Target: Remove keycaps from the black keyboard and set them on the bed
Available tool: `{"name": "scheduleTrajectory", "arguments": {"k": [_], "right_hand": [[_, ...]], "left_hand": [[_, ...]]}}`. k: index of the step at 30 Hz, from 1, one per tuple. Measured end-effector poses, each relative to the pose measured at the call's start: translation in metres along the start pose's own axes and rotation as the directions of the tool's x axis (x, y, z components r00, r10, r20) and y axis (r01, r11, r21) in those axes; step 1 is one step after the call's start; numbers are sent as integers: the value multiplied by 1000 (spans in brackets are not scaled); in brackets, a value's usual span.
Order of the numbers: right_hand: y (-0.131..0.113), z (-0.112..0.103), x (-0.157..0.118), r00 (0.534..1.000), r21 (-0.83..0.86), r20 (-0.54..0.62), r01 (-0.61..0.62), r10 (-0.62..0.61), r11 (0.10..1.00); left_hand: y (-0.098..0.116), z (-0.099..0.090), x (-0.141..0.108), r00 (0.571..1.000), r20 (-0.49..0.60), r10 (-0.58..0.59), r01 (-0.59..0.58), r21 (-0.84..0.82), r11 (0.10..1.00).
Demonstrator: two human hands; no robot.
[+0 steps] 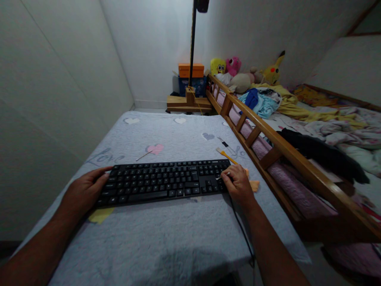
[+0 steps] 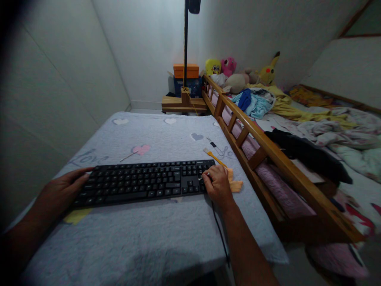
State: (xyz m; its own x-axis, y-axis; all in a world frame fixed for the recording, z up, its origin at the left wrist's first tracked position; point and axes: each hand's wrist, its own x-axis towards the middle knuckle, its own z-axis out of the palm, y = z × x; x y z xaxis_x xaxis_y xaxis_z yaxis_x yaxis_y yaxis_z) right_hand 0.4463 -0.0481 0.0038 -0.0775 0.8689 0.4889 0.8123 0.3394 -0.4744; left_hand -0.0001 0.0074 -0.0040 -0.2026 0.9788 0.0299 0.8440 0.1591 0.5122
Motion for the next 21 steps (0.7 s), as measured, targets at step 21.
{"name": "scheduleTrajectory", "arguments": {"k": [21], "right_hand": [[5, -7, -2, 998, -21, -16, -69, 68, 997]], "left_hand": [[-1, 0, -1, 1000, -14, 25, -24, 7, 1000]]}}
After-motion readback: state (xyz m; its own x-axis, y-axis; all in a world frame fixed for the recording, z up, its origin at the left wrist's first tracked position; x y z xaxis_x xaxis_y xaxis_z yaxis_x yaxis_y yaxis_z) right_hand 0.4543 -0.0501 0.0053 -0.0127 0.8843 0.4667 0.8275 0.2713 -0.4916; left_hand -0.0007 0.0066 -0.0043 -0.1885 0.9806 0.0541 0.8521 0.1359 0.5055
